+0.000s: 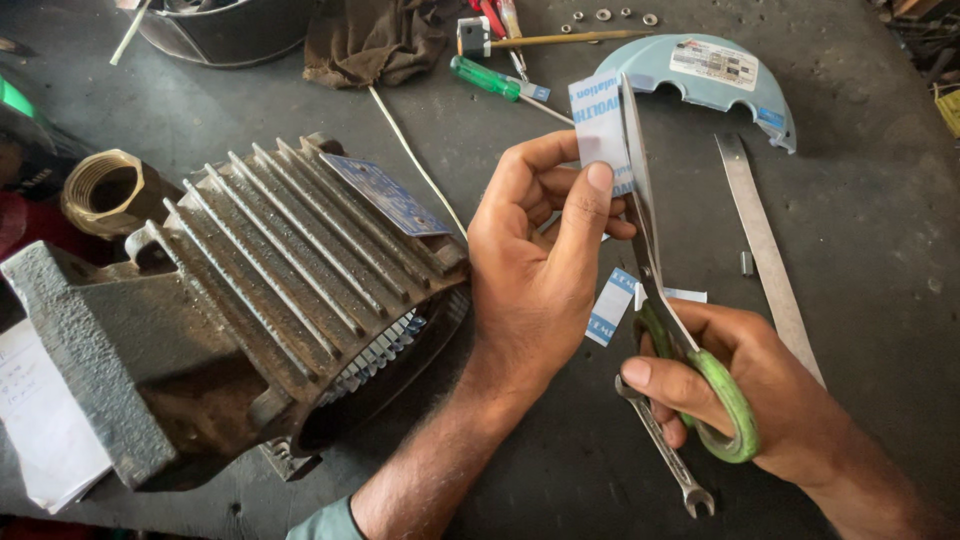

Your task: The person cuts small blue and white labels with scissors and applies them one by one to the fins of a metal motor housing. They use a wrench to press the labels into place and rotate the housing to access different areas.

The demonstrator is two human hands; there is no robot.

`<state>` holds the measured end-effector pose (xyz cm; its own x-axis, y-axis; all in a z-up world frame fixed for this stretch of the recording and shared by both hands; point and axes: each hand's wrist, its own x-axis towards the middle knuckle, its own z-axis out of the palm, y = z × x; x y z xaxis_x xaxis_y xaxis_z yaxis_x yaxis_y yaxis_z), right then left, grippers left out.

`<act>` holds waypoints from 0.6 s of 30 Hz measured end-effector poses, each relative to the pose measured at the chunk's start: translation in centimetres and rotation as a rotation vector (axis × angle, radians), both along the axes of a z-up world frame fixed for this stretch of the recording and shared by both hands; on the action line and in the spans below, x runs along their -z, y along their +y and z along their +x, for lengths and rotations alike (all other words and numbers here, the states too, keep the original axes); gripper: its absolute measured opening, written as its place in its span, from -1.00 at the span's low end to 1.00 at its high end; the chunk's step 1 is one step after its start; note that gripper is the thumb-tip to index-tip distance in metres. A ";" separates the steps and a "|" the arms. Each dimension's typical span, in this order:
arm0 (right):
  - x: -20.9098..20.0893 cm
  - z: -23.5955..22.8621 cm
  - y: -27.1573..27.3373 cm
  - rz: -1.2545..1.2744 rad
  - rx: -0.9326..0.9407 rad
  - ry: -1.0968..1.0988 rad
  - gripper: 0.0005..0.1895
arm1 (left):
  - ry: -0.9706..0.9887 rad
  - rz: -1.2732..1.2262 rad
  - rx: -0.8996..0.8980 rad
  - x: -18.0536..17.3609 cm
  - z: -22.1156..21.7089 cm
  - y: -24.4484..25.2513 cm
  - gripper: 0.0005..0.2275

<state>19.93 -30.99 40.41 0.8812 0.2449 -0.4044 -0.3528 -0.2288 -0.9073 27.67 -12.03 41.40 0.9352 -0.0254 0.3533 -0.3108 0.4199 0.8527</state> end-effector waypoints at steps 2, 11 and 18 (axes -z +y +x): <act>-0.1 0.0 0.1 -0.013 0.001 -0.007 -0.73 | 0.000 0.007 -0.003 0.0 0.0 0.0 -0.76; 0.1 0.1 0.4 -0.134 0.030 0.010 -0.75 | -0.011 0.018 -0.001 0.1 0.1 0.1 -0.75; 0.2 0.1 0.2 -0.154 0.020 -0.043 -0.75 | -0.010 0.026 -0.006 -0.1 0.1 0.1 -0.73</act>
